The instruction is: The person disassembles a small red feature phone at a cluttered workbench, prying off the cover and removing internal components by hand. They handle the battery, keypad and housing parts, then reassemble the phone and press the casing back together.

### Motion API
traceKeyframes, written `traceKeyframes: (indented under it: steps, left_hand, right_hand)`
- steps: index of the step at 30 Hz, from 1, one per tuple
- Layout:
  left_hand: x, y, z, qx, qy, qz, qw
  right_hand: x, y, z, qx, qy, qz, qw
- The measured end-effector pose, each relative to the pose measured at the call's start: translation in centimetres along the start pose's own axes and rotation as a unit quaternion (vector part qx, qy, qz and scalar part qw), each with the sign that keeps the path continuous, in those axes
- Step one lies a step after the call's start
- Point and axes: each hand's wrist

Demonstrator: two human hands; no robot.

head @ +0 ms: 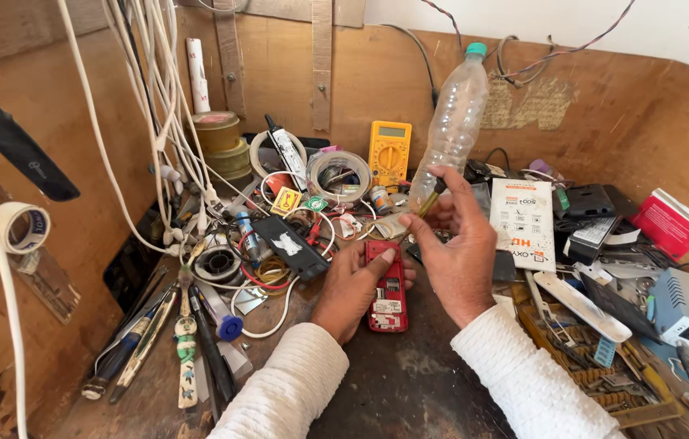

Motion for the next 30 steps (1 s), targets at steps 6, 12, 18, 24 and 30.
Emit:
traceKeyframes:
  steps: [6, 12, 18, 24, 30]
  left_hand:
    - [-0.5, 0.2, 0.1, 0.006, 0.007, 0.022, 1.000]
    - [-1.0, 0.7, 0.0, -0.008, -0.006, 0.015, 1.000]
    - [-1.7, 1.1, 0.1, 0.005, -0.001, 0.005, 1.000]
    - [-1.8, 1.0, -0.2, 0.007, -0.009, 0.026, 1.000]
    - [-1.9, 0.8, -0.3, 0.011, -0.002, 0.006, 1.000]
  right_hand:
    - [0.0, 0.4, -0.1, -0.021, 0.013, 0.000, 1.000]
    - [0.4, -0.7, -0.8, 0.035, 0.002, -0.037, 0.999]
    - [0.1, 0.3, -1.5, -0.014, 0.046, 0.019, 0.999]
    - [0.4, 0.9, -0.9, -0.019, 0.037, -0.034, 0.999]
    - [1.0, 0.6, -1.1, 0.021, 0.049, -0.077, 0.996]
Point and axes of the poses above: each hand's wrist, its own z-axis away from the middle knuckle, its own y-axis out of the palm, x = y × z, and after that the axes turned 7 degrees about -x, right-handed
